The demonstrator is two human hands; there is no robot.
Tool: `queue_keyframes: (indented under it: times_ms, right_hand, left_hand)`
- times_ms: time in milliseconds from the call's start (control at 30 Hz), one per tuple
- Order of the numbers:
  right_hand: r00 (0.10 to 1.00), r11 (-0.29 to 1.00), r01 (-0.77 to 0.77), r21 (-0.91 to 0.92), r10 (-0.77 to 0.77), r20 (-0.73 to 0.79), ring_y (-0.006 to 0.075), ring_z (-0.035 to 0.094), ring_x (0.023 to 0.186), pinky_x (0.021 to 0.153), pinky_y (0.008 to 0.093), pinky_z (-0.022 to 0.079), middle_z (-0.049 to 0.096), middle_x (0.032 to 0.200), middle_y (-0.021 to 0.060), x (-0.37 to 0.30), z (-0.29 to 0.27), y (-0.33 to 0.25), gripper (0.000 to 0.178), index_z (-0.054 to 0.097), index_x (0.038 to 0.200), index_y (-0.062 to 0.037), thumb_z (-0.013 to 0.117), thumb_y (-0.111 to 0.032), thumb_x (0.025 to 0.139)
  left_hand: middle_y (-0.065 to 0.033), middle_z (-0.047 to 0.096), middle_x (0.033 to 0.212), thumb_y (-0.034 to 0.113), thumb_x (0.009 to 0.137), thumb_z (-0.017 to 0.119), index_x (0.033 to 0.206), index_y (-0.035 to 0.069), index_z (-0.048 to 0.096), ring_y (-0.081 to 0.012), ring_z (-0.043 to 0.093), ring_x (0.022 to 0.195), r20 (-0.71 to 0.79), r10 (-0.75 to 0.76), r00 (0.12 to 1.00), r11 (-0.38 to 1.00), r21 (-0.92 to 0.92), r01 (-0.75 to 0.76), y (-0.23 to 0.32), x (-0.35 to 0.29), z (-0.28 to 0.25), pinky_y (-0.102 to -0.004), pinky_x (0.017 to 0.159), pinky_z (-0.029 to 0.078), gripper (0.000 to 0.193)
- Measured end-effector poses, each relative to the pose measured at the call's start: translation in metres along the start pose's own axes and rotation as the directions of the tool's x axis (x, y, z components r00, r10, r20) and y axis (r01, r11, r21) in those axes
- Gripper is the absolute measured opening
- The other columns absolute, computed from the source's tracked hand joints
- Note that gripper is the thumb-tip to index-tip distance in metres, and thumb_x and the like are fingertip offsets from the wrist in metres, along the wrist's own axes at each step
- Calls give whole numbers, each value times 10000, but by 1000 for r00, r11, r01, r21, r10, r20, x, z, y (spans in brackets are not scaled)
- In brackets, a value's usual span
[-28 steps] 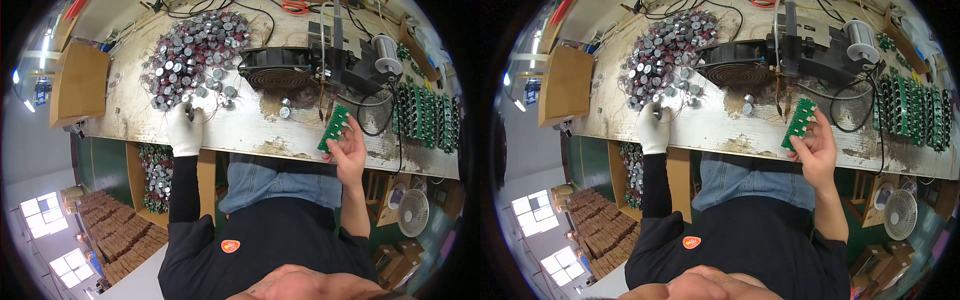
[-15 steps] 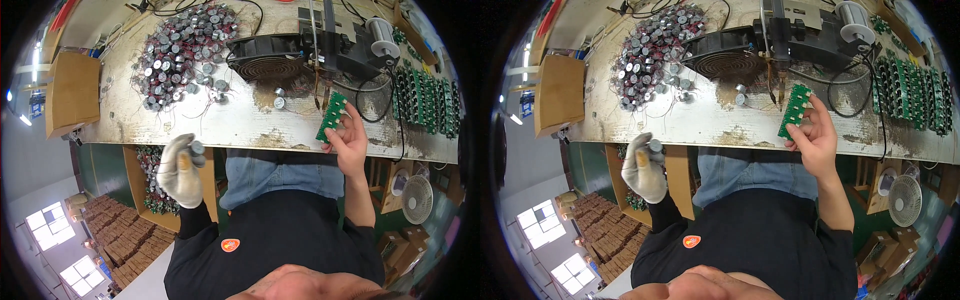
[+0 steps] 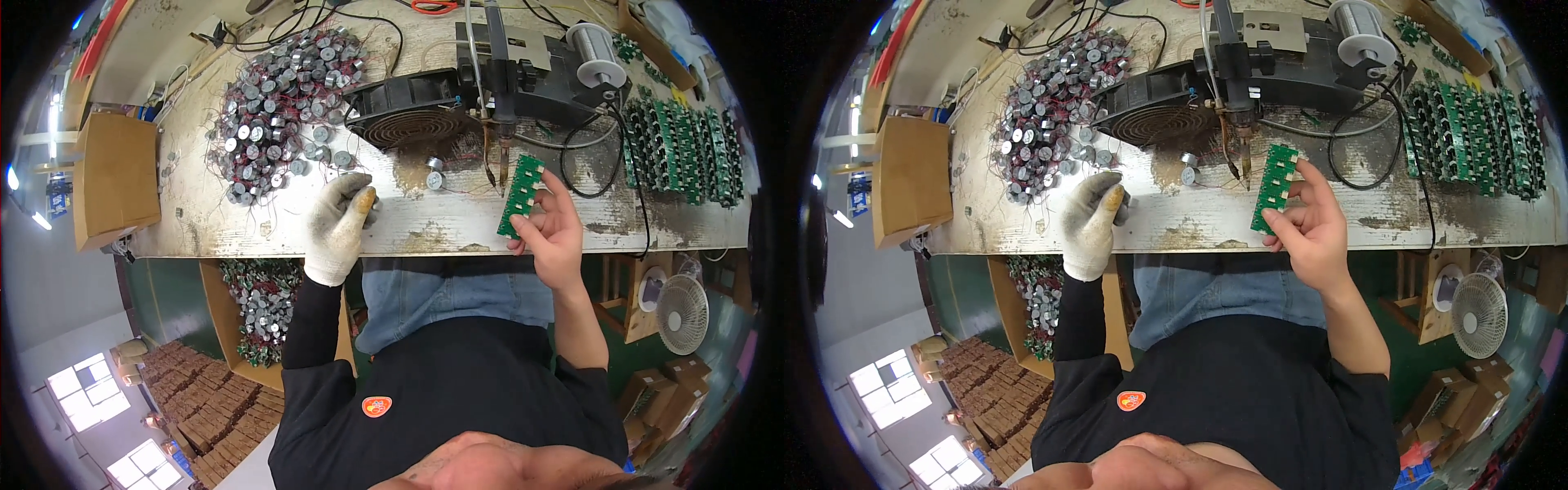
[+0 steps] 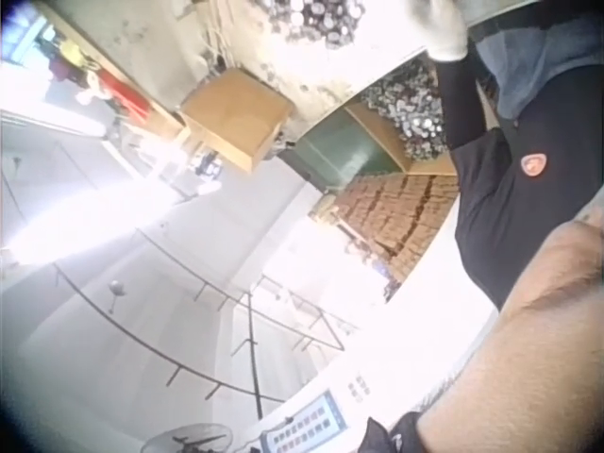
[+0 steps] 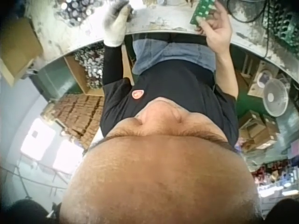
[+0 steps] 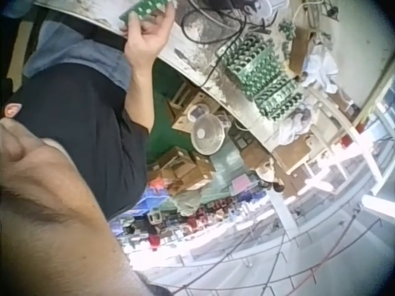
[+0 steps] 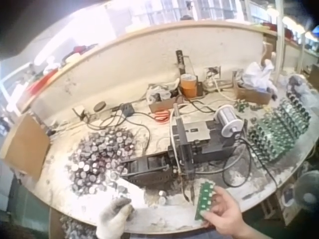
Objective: The person solders wires from round electronic components onto circuit boards using a soldering iron and stacks the assembled circuit boards.
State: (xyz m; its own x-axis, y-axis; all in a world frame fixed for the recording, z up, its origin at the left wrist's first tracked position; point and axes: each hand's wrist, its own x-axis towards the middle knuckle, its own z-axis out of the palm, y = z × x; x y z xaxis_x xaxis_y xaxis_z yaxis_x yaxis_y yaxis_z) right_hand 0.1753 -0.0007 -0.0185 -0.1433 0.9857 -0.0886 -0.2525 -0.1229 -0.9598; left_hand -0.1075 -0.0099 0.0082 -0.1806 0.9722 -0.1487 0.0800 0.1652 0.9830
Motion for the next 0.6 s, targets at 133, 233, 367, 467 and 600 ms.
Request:
queue_keyframes:
  times_ms: [133, 233, 367, 467, 600]
  right_hand:
    - [1000, 1000, -15, 1, 15, -7, 116, 614, 662, 494, 201, 491, 548, 1090, 138, 0, 0, -2, 631, 281, 1389, 22, 591, 78, 842]
    - [1000, 1000, -13, 10, 13, -6, 115, 614, 662, 494, 200, 492, 547, 1094, 137, 1, 0, -1, 630, 281, 1389, 20, 589, 78, 843]
    - [1000, 1000, -10, 18, 10, -1, 115, 615, 664, 495, 200, 493, 546, 1096, 138, 1, -1, -1, 633, 279, 1391, 18, 590, 79, 843]
    - [1000, 1000, -25, 1, 25, -8, 116, 616, 666, 499, 201, 495, 546, 1089, 139, 1, -3, -2, 639, 276, 1395, 14, 592, 78, 844]
    - [1000, 1000, -29, 7, 30, -9, 124, 618, 670, 507, 210, 502, 549, 1097, 145, 0, -1, -3, 652, 272, 1409, 7, 582, 88, 842]
  left_hand:
    - [-127, 644, 952, 84, 894, 627, 1143, -101, 528, -148, 628, 786, 68, -2, 998, 998, -59, 6, 2, 12, -7, -253, 734, 509, 326]
    - [-185, 647, 996, 65, 891, 630, 1155, -112, 540, -221, 659, 899, -28, 81, 996, 977, -198, -85, 0, 16, -5, -313, 794, 544, 331]
    - [-170, 649, 976, 44, 904, 607, 1111, -110, 575, -211, 661, 903, -96, 185, 978, 973, -119, -196, -4, 19, 3, -303, 769, 554, 260]
    - [-144, 658, 937, 10, 902, 594, 1066, -91, 609, -186, 665, 821, -89, 291, 952, 957, 32, -290, -4, 18, 14, -268, 722, 548, 194]
    - [-106, 642, 788, 4, 841, 651, 990, -70, 645, -149, 617, 692, 34, 395, 918, 878, 280, -388, -3, 7, 30, -248, 621, 480, 166]
